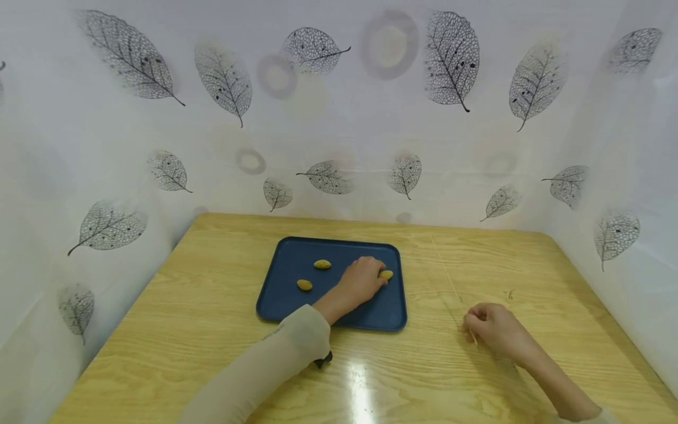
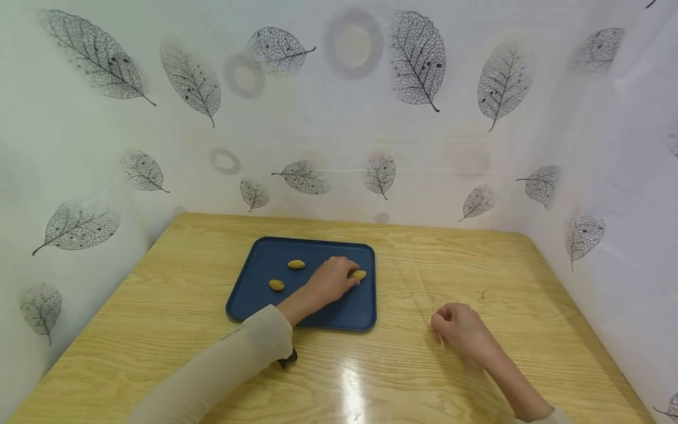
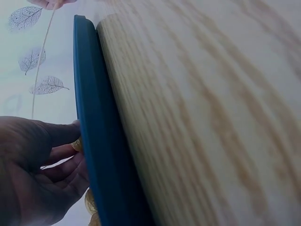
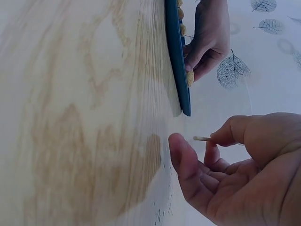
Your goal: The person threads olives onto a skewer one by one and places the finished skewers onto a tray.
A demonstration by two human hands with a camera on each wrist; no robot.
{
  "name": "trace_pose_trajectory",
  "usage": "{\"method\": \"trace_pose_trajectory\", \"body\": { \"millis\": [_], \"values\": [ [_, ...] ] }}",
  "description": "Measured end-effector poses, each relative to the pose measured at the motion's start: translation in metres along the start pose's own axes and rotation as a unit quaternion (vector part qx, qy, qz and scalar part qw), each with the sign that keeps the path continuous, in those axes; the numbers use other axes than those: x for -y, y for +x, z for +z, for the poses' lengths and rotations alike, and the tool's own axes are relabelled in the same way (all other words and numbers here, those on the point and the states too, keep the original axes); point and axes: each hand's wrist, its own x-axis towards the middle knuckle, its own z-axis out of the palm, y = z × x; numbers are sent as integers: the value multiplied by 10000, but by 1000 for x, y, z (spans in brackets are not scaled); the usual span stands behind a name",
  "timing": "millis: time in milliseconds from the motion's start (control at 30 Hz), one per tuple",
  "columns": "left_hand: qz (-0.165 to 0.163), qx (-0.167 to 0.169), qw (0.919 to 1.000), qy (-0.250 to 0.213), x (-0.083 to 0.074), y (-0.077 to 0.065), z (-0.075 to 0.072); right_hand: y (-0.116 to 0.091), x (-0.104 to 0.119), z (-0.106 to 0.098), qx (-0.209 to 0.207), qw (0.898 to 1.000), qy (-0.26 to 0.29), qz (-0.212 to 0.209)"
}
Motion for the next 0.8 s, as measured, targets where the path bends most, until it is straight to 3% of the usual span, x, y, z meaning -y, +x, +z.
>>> {"method": "trace_pose_trajectory", "body": {
  "millis": [133,267,467,633,800],
  "values": [
    [-3,-4,10000,40,0,2,2,0,-3,0,284,9982,514,-121],
    [10,-52,9999,-111,0,-1,-1,1,-3,1,283,9941,918,-501],
    [32,-180,9956,-922,8,-12,-14,0,-3,0,140,9812,1553,-1139],
    [8,-281,9867,-1601,24,-27,-23,2,-2,-2,340,9713,1985,-1264],
    [-112,-389,9765,-2117,38,-43,-34,5,-3,-3,415,9691,2090,-1242]
  ]
}}
